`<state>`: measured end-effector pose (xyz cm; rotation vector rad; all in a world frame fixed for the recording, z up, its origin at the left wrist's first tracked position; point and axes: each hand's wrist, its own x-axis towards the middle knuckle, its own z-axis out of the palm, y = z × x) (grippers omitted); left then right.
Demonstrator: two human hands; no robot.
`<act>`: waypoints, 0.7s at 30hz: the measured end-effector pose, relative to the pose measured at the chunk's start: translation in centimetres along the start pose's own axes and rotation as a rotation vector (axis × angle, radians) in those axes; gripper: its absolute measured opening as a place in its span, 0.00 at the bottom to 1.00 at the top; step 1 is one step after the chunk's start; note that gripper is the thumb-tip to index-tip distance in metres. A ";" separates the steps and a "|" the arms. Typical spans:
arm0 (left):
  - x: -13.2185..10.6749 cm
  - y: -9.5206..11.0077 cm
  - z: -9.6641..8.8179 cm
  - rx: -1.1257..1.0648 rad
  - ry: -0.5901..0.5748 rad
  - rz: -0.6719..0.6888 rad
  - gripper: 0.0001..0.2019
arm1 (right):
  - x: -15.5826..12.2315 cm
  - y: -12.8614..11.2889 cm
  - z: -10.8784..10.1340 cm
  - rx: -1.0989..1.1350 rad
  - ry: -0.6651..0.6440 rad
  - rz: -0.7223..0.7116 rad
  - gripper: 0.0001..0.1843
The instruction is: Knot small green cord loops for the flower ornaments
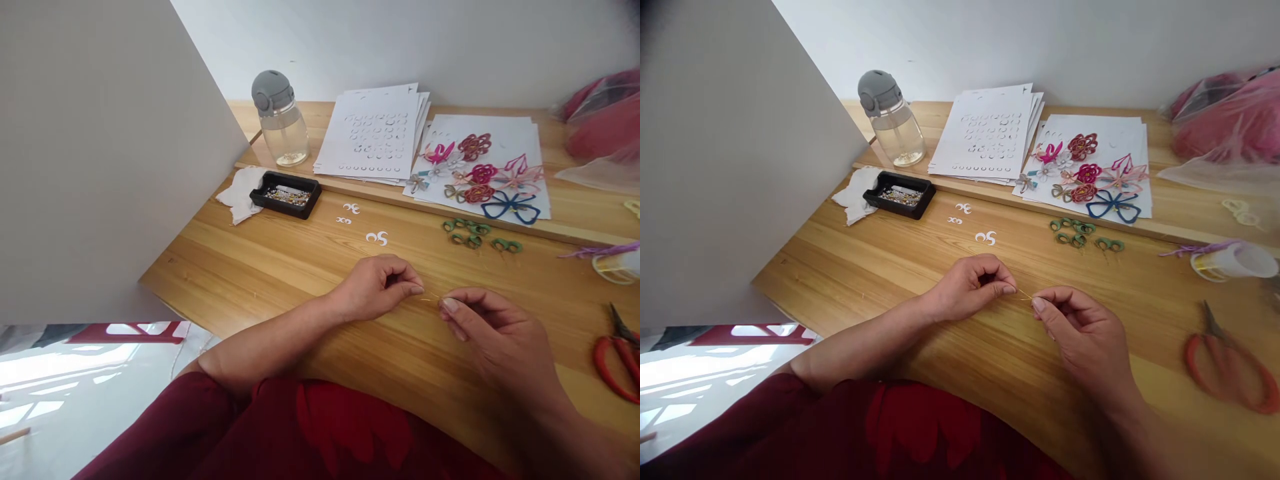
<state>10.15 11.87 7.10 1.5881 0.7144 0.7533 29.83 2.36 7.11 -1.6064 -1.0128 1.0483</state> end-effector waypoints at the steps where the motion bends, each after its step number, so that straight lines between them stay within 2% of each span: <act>1: 0.0 0.0 0.0 0.001 -0.007 -0.006 0.13 | -0.2 -0.2 0.1 -0.054 0.030 -0.022 0.11; 6: -0.3 0.2 0.5 -0.141 -0.059 -0.077 0.16 | -1.0 -0.4 0.6 -0.323 0.171 -0.213 0.05; 10: -0.6 0.4 1.3 -0.364 -0.088 -0.276 0.22 | -0.9 0.4 0.4 -0.567 0.200 -0.398 0.05; 12: -0.8 0.6 1.7 -0.418 -0.073 -0.331 0.23 | -0.7 0.6 0.3 -0.634 0.211 -0.471 0.06; 14: -0.9 0.8 1.9 -0.407 -0.052 -0.318 0.22 | -0.7 0.6 0.3 -0.661 0.214 -0.509 0.05; 18: -0.9 0.9 1.9 -0.333 -0.024 -0.244 0.21 | -0.7 0.4 0.4 -0.680 0.208 -0.499 0.04; 21: -0.9 0.8 1.9 -0.265 0.008 -0.139 0.19 | -0.8 0.4 0.3 -0.664 0.223 -0.530 0.03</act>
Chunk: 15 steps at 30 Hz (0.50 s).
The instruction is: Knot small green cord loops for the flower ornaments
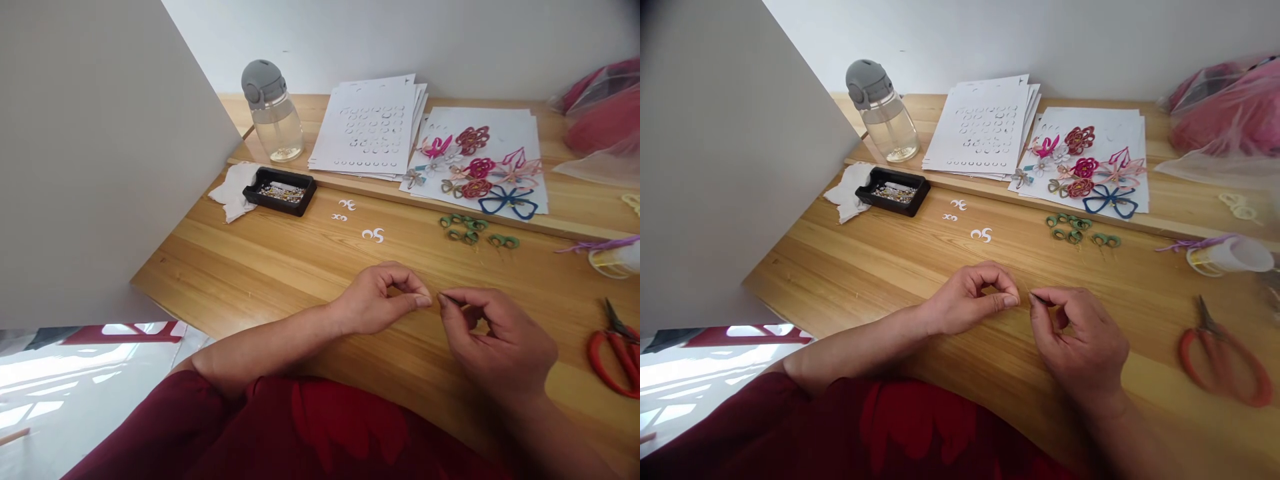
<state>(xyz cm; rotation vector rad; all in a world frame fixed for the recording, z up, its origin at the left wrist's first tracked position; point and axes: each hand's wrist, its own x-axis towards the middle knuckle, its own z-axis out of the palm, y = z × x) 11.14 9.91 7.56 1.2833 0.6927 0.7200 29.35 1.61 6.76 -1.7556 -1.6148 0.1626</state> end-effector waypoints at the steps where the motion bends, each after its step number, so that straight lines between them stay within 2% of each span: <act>1: 0.0 -0.1 0.0 0.004 0.007 0.023 0.19 | 0.0 0.1 0.0 0.005 0.017 -0.014 0.03; 3: -0.1 -0.2 0.1 -0.058 -0.003 0.002 0.21 | -0.1 0.4 0.0 0.018 0.052 -0.044 0.02; 7: -0.3 -0.2 0.6 -0.300 -0.075 -0.173 0.26 | -0.3 1.1 0.2 0.077 0.133 -0.096 0.04; 9: -0.4 0.0 0.8 -0.324 -0.077 -0.225 0.28 | -0.4 1.2 0.3 0.140 0.198 -0.087 0.05; 12: -0.4 0.2 1.0 -0.264 -0.046 -0.239 0.29 | -0.3 0.5 0.2 0.277 0.261 0.042 0.05; 15: -0.5 0.2 1.4 -0.220 -0.023 -0.222 0.28 | 0.0 -0.9 -0.1 0.470 0.239 0.227 0.07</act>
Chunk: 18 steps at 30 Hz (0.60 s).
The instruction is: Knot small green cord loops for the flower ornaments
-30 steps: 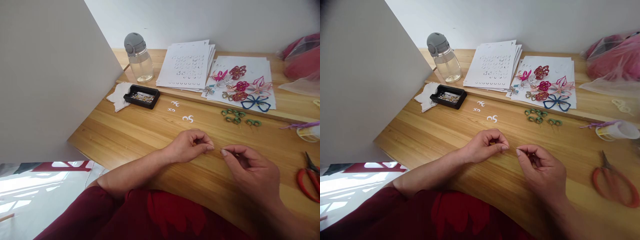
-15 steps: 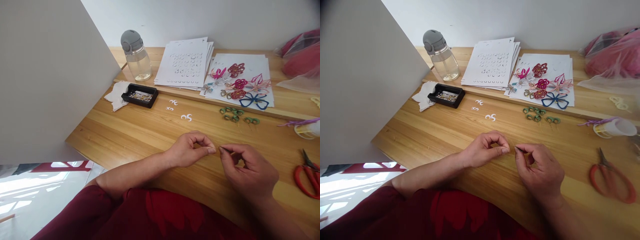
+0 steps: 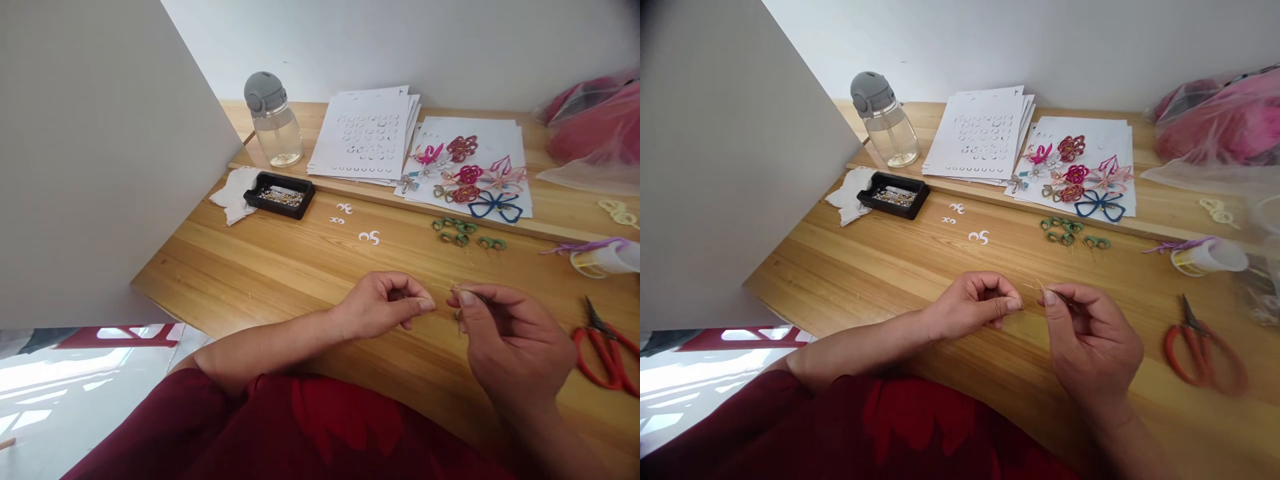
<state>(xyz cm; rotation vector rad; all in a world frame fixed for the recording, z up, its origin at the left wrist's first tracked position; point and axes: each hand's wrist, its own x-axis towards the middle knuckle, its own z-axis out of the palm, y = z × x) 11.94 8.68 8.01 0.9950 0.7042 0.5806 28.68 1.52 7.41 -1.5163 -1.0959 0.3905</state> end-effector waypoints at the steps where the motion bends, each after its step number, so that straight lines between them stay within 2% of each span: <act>1: 0.0 -0.1 0.1 0.016 0.008 -0.001 0.27 | 0.0 -0.5 0.1 0.065 -0.014 0.055 0.08; 7: -0.3 -0.5 0.5 0.161 -0.002 -0.012 0.18 | 0.1 -1.4 0.5 0.422 -0.063 0.267 0.13; 10: -0.4 -0.2 0.5 0.215 -0.026 0.013 0.15 | 0.2 -1.4 0.5 0.451 -0.080 0.286 0.15; 12: -0.3 0.2 0.4 0.244 0.007 0.036 0.10 | 0.2 -1.5 0.5 0.400 -0.076 0.271 0.14; 13: -0.3 0.4 0.4 0.227 0.050 0.053 0.07 | 0.2 -1.6 0.5 0.367 -0.074 0.260 0.14; 14: -0.2 0.7 0.5 0.180 0.101 0.078 0.08 | 0.1 -1.7 0.5 0.335 -0.074 0.248 0.14; 16: 0.0 1.3 0.8 0.014 0.186 0.134 0.16 | 0.0 -1.9 0.4 0.296 -0.084 0.221 0.14; 18: 0.1 2.1 1.3 -0.163 0.200 0.145 0.17 | -0.1 -1.9 0.5 0.279 -0.096 0.192 0.13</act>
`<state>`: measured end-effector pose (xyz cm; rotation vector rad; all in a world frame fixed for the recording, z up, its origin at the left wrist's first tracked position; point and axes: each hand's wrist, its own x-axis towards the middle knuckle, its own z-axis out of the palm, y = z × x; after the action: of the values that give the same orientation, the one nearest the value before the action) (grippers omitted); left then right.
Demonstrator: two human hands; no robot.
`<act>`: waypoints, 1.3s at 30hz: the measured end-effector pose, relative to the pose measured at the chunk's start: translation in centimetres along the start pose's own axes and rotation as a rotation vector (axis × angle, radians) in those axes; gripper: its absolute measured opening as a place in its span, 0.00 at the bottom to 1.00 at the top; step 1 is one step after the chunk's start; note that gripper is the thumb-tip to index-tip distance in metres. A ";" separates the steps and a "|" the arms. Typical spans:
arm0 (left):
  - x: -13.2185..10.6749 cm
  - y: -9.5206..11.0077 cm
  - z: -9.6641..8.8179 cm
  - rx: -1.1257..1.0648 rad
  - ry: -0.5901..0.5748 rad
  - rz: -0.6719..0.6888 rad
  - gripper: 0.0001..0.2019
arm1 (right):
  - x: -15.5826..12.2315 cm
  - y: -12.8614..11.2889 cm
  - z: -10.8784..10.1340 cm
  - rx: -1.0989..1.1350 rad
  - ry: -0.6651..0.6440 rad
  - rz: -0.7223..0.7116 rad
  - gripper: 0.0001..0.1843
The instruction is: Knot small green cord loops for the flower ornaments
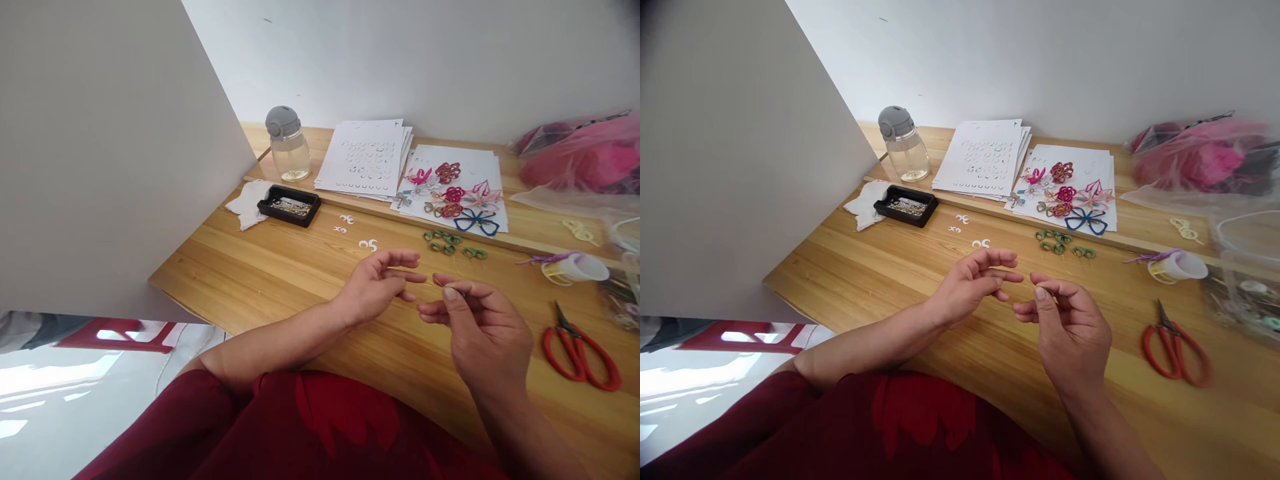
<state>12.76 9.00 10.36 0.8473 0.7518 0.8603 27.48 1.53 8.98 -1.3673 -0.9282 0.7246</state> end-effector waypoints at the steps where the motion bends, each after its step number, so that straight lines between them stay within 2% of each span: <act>1: 0.1 0.3 0.4 -0.060 -0.004 -0.032 0.17 | -0.1 0.1 0.0 -0.008 -0.002 -0.018 0.13; 4: 0.3 1.1 1.5 -0.127 -0.042 -0.166 0.17 | -0.3 0.5 0.1 -0.042 0.014 -0.079 0.11; 6: 0.5 1.2 2.0 -0.121 -0.040 -0.205 0.19 | -0.4 1.0 0.0 -0.067 0.019 -0.108 0.10; 10: 0.7 0.4 2.0 -0.078 -0.026 -0.180 0.18 | -0.5 2.1 -0.1 -0.083 0.012 -0.133 0.08; 14: 0.8 -0.5 1.4 -0.048 -0.052 -0.110 0.15 | -0.5 2.8 0.1 -0.052 -0.030 -0.114 0.07; 18: 0.9 -1.1 0.8 -0.048 -0.096 -0.098 0.10 | -0.3 3.1 0.1 -0.056 -0.033 -0.089 0.07; 23: 0.9 -1.7 0.2 -0.062 -0.154 -0.101 0.19 | -0.1 3.0 0.0 -0.048 -0.027 -0.042 0.08; 29: 1.0 -2.5 -0.2 -0.097 -0.207 -0.104 0.24 | 0.0 2.3 0.2 -0.067 -0.010 -0.023 0.09; 35: 1.3 -2.9 -0.3 -0.082 -0.203 -0.123 0.32 | 0.0 1.9 0.3 -0.053 -0.011 -0.012 0.11; 39: 1.3 -2.8 -0.2 -0.091 -0.155 -0.199 0.32 | -0.1 2.3 0.2 -0.045 -0.005 -0.023 0.10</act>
<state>14.06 9.11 7.56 0.7360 0.6441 0.6386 27.50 1.78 6.65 -1.3930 -0.9679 0.6936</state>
